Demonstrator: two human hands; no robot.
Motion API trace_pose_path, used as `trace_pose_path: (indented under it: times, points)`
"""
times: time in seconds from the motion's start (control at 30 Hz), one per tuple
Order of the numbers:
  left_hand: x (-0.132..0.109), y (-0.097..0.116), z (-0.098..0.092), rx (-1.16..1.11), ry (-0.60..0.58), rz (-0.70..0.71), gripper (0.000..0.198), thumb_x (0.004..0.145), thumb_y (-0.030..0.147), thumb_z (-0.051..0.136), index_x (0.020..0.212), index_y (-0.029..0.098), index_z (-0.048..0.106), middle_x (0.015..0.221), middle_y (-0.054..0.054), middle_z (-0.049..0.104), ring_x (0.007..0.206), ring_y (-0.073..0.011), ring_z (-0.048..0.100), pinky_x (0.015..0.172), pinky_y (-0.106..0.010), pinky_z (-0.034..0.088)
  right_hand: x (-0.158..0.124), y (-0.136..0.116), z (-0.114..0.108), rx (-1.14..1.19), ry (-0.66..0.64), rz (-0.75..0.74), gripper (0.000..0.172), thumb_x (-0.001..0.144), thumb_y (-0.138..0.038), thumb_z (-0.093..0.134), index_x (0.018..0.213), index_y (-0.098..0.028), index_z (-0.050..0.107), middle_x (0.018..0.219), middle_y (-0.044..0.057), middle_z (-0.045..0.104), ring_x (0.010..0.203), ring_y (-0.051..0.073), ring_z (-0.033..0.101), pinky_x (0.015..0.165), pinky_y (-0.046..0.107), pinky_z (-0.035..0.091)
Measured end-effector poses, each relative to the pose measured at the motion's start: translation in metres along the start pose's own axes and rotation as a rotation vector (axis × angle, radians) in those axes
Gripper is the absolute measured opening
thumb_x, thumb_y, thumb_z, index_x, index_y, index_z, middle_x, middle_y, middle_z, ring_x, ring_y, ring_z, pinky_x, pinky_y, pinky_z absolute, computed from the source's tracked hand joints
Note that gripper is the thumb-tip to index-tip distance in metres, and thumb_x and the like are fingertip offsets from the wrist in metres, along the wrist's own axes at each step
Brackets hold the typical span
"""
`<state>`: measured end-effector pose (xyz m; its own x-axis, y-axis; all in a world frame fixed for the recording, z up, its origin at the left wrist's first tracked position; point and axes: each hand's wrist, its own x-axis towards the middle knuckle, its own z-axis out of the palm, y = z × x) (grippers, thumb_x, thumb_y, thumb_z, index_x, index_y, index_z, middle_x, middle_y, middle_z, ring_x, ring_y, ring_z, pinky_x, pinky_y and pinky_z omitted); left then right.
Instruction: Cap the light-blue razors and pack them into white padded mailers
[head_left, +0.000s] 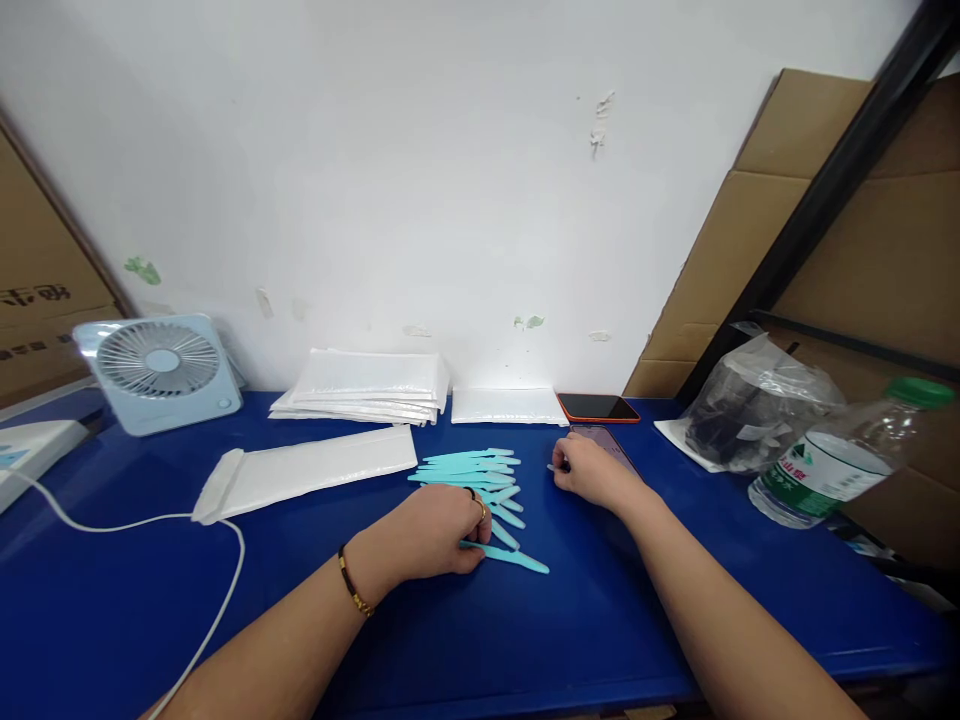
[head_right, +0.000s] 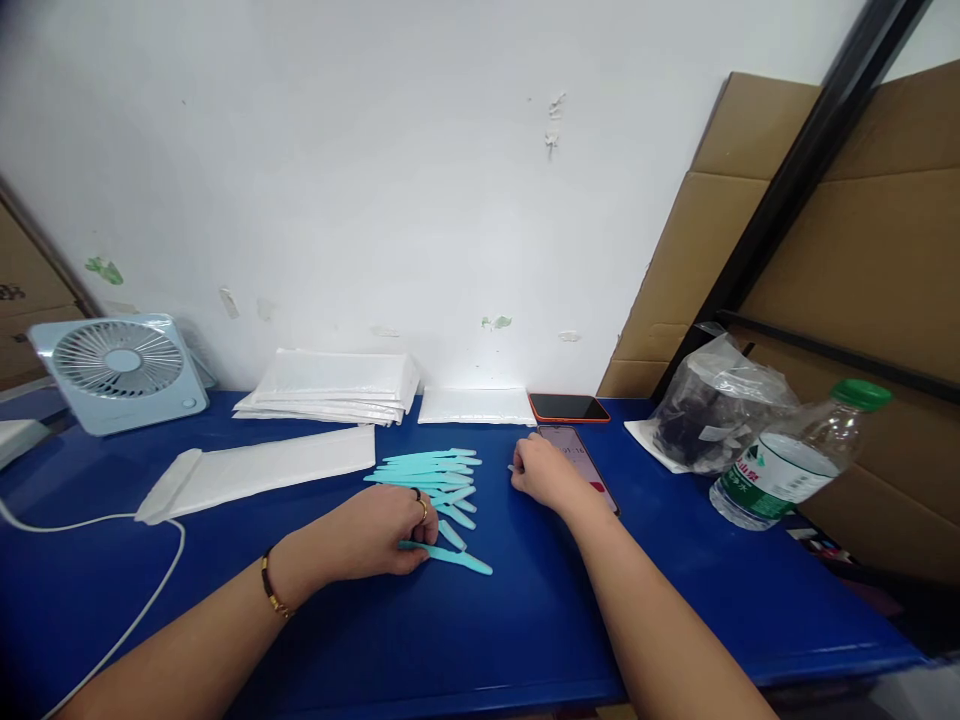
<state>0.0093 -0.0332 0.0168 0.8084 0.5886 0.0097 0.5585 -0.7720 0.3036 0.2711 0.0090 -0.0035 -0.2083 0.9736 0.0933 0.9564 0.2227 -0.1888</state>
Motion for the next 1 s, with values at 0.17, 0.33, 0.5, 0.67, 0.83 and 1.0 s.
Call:
trace_pose_path:
  times: [0.17,0.33,0.5,0.67,0.83,1.0]
  points:
    - [0.003,-0.002,0.000,-0.024,0.053,-0.053,0.009,0.068,0.015,0.049,0.068,0.019,0.057,0.066,0.001,0.059,0.060,-0.0120,0.050,0.055,-0.022,0.033,-0.006,-0.001,-0.004,0.295,-0.029,-0.059,0.012,0.069,-0.019,0.057,0.080,-0.020,0.060,0.070,0.001,0.060,0.061,0.013,0.053,0.054,0.022,0.037]
    - [0.005,-0.013,-0.001,-0.418,0.194,-0.203,0.014,0.079,0.027,0.041,0.080,0.019,0.052,0.072,0.000,0.058,0.062,-0.0110,0.049,0.056,-0.021,0.036,-0.010,-0.017,-0.018,0.959,0.100,-0.072,0.022,0.075,-0.035,0.058,0.090,-0.019,0.058,0.070,0.002,0.061,0.064,0.014,0.058,0.060,0.027,0.046]
    - [0.005,-0.017,-0.003,-0.690,0.263,-0.275,0.023,0.085,0.039,0.034,0.084,0.019,0.046,0.066,0.004,0.046,0.056,-0.0093,0.039,0.052,-0.021,0.033,-0.015,-0.031,-0.027,1.245,0.205,-0.092,0.021,0.073,-0.035,0.063,0.083,-0.017,0.058,0.073,0.003,0.061,0.068,0.014,0.058,0.059,0.025,0.044]
    - [0.006,-0.015,-0.009,-0.597,0.270,-0.202,0.036,0.085,0.049,0.034,0.077,0.018,0.051,0.066,0.003,0.042,0.058,-0.0092,0.034,0.054,-0.021,0.031,-0.018,-0.033,-0.030,1.275,0.238,-0.124,0.016,0.076,-0.033,0.061,0.079,-0.018,0.056,0.063,0.000,0.055,0.059,0.011,0.051,0.054,0.023,0.040]
    - [0.005,-0.018,-0.010,-0.501,0.231,-0.212,0.049,0.087,0.051,0.026,0.081,0.017,0.060,0.071,0.001,0.047,0.059,-0.0094,0.038,0.057,-0.022,0.033,-0.018,-0.030,-0.028,1.291,0.200,-0.156,0.017,0.073,-0.033,0.063,0.078,-0.018,0.054,0.067,0.001,0.053,0.061,0.012,0.051,0.057,0.025,0.041]
    - [0.005,-0.019,-0.010,-0.469,0.229,-0.224,0.050,0.087,0.052,0.026,0.081,0.018,0.062,0.068,0.002,0.047,0.055,-0.0091,0.037,0.055,-0.022,0.032,-0.018,-0.028,-0.024,1.222,0.187,-0.177,0.016,0.072,-0.031,0.063,0.077,-0.019,0.055,0.068,0.000,0.053,0.061,0.012,0.051,0.061,0.026,0.043]
